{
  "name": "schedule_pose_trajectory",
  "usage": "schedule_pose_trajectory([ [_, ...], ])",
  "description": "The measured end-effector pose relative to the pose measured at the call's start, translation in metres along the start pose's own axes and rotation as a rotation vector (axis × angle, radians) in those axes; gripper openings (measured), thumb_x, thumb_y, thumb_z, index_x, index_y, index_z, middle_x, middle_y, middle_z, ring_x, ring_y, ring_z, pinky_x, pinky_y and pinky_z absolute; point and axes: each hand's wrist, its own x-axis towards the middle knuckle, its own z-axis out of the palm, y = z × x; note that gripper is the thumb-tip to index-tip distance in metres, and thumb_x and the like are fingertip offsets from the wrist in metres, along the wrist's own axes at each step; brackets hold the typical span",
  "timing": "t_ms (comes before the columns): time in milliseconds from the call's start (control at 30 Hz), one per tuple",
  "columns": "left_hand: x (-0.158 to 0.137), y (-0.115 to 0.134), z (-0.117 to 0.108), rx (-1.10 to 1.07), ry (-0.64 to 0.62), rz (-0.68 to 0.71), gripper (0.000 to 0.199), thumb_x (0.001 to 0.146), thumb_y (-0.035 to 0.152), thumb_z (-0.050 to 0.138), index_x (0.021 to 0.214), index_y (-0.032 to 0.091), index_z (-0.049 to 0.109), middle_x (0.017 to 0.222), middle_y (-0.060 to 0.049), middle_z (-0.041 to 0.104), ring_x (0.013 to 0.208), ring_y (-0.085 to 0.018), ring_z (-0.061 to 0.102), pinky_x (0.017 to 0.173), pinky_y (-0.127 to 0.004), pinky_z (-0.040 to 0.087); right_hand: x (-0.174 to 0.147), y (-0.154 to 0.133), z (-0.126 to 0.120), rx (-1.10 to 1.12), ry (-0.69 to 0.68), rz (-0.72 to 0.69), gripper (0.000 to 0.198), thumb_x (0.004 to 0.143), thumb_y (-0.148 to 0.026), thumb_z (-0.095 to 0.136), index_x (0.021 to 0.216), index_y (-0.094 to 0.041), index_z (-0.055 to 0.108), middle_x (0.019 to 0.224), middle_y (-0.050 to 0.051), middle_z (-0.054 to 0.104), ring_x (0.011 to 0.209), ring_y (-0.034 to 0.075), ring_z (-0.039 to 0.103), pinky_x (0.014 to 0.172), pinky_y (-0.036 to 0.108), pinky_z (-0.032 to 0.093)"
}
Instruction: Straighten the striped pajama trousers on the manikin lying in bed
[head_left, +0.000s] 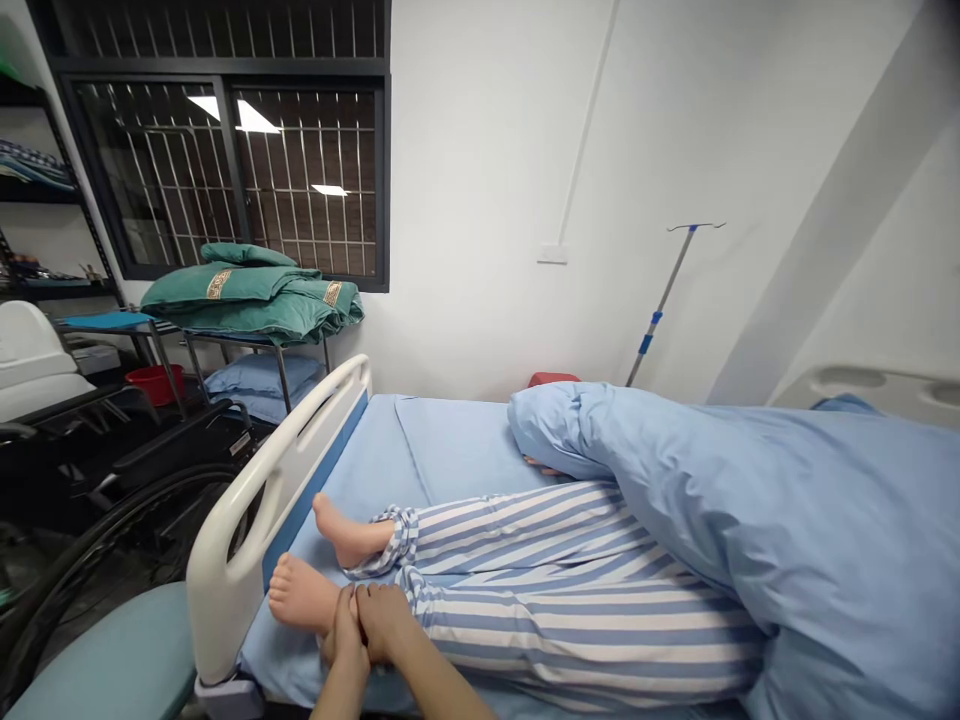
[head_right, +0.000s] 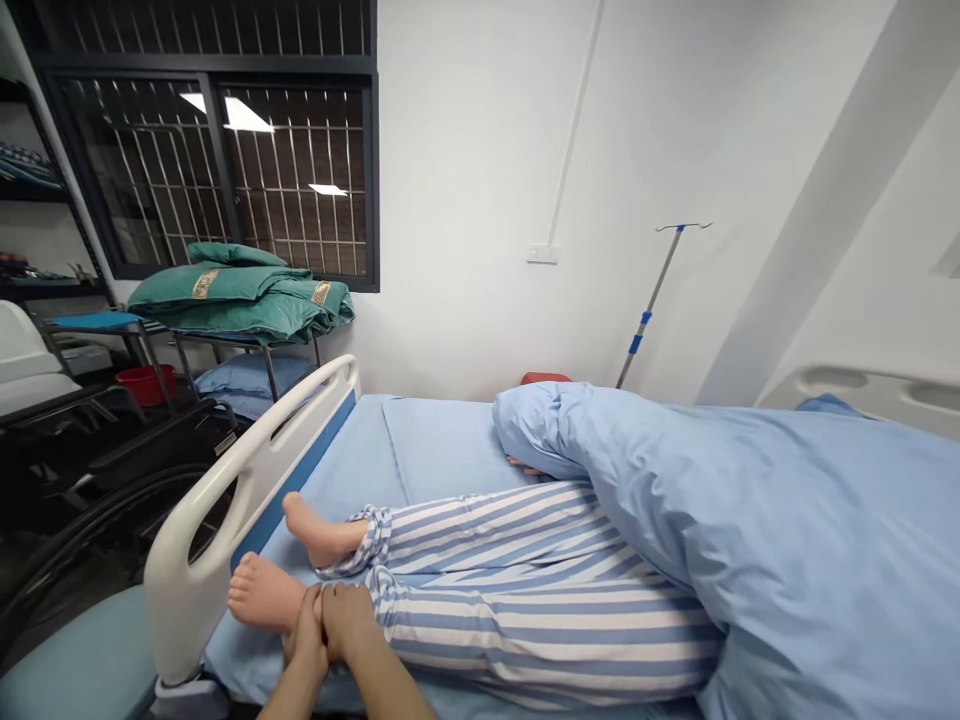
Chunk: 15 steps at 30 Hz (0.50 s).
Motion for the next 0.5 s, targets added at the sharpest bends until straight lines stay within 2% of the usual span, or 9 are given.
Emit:
schedule_pose_trajectory([
  [33, 0.0, -0.002, -0.002, 0.046, 0.035, -0.059, 0.045, 0.047, 0.051, 0.065, 0.071, 0.024, 0.038, 0.075, -0.004, 0.058, 0.07, -0.025, 0.062, 0.05, -0.033, 0.052, 0.003, 0.002, 0.0, 0.014, -0.014, -0.005, 0.073, 0.051, -0.028, 0.066, 0.118, -0.012, 0.043, 0.1, 0.015, 0.06, 0.086, 0.029, 0.06, 0.069, 0.041, 0.05],
  [100, 0.001, -0.006, -0.005, 0.182, 0.091, -0.089, 0.05, 0.044, 0.056, 0.065, 0.072, 0.024, 0.04, 0.077, -0.005, 0.057, 0.073, -0.027, 0.062, 0.049, -0.034, 0.051, 0.009, 0.005, 0.0, 0.047, -0.04, -0.011, 0.071, 0.05, -0.029, 0.066, 0.117, -0.013, 0.044, 0.099, 0.015, 0.06, 0.085, 0.029, 0.061, 0.067, 0.04, 0.051],
  [200, 0.005, -0.013, -0.008, 0.318, 0.127, -0.062, 0.054, 0.045, 0.065, 0.06, 0.076, 0.023, 0.044, 0.079, -0.008, 0.058, 0.076, -0.031, 0.061, 0.048, -0.035, 0.05, 0.019, 0.012, 0.0, 0.085, -0.1, -0.007, 0.071, 0.049, -0.035, 0.066, 0.113, -0.013, 0.046, 0.099, 0.015, 0.06, 0.083, 0.03, 0.062, 0.067, 0.04, 0.051],
  [367, 0.004, -0.015, -0.009, 0.369, 0.106, 0.027, 0.064, 0.05, 0.074, 0.05, 0.082, 0.018, 0.049, 0.086, -0.015, 0.061, 0.076, -0.032, 0.061, 0.051, -0.037, 0.05, 0.031, 0.02, 0.001, 0.105, -0.218, -0.052, 0.073, 0.045, -0.038, 0.067, 0.111, -0.013, 0.048, 0.101, 0.017, 0.059, 0.083, 0.031, 0.062, 0.064, 0.04, 0.051],
  [500, -0.001, -0.015, -0.01, 0.386, 0.082, 0.065, 0.063, 0.057, 0.071, 0.047, 0.09, 0.018, 0.05, 0.092, -0.015, 0.061, 0.077, -0.029, 0.062, 0.053, -0.035, 0.05, 0.026, 0.019, -0.001, 0.072, -0.149, -0.057, 0.066, 0.049, -0.036, 0.065, 0.109, -0.013, 0.048, 0.098, 0.016, 0.059, 0.08, 0.03, 0.062, 0.062, 0.037, 0.051],
])
